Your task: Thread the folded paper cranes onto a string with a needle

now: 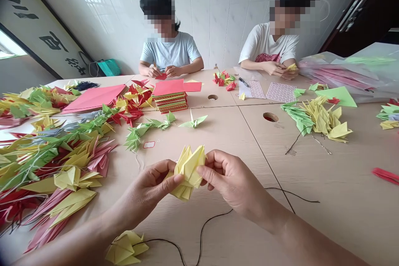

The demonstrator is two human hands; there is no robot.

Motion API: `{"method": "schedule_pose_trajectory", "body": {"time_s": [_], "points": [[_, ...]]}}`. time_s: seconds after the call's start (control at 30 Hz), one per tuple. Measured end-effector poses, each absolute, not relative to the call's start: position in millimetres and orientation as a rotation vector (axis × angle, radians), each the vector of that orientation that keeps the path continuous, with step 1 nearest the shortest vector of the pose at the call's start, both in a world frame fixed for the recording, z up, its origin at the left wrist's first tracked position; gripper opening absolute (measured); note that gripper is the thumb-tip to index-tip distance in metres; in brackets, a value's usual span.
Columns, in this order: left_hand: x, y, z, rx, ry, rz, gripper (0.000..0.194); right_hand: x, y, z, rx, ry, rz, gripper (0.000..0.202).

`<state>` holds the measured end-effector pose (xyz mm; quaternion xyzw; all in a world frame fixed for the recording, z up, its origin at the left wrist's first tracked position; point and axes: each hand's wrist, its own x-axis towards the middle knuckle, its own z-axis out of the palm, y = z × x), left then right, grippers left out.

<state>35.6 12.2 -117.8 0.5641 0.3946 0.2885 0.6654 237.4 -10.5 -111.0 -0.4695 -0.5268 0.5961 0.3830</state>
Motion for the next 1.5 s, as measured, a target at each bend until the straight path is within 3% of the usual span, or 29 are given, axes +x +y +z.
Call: {"method": "schedule_pose_trajectory", "body": {"time_s": [0.7, 0.9, 1.2, 1.37, 1.5], "points": [[38, 12, -115, 1.298, 0.972, 0.692, 0.036, 243, -14, -106, -1.038, -1.253, 1.485, 0.016], [38, 6, -122, 1.494, 0.956, 0.619, 0.037, 232, -17, -106, -1.273, -1.368, 1.366, 0.018], [37, 5, -113, 1.51, 0.894, 0.661, 0.031, 229, -13, -111, -1.246, -1.248, 1.296, 0.019], [39, 4, -120, 1.359, 0.845, 0.693, 0.017, 232, -12, -111, -1.201, -1.056, 1.347, 0.021], [41, 4, -123, 1.281, 0.876, 0.746, 0.027, 227, -15, -114, -1.184, -1.137, 1.369, 0.019]]}}
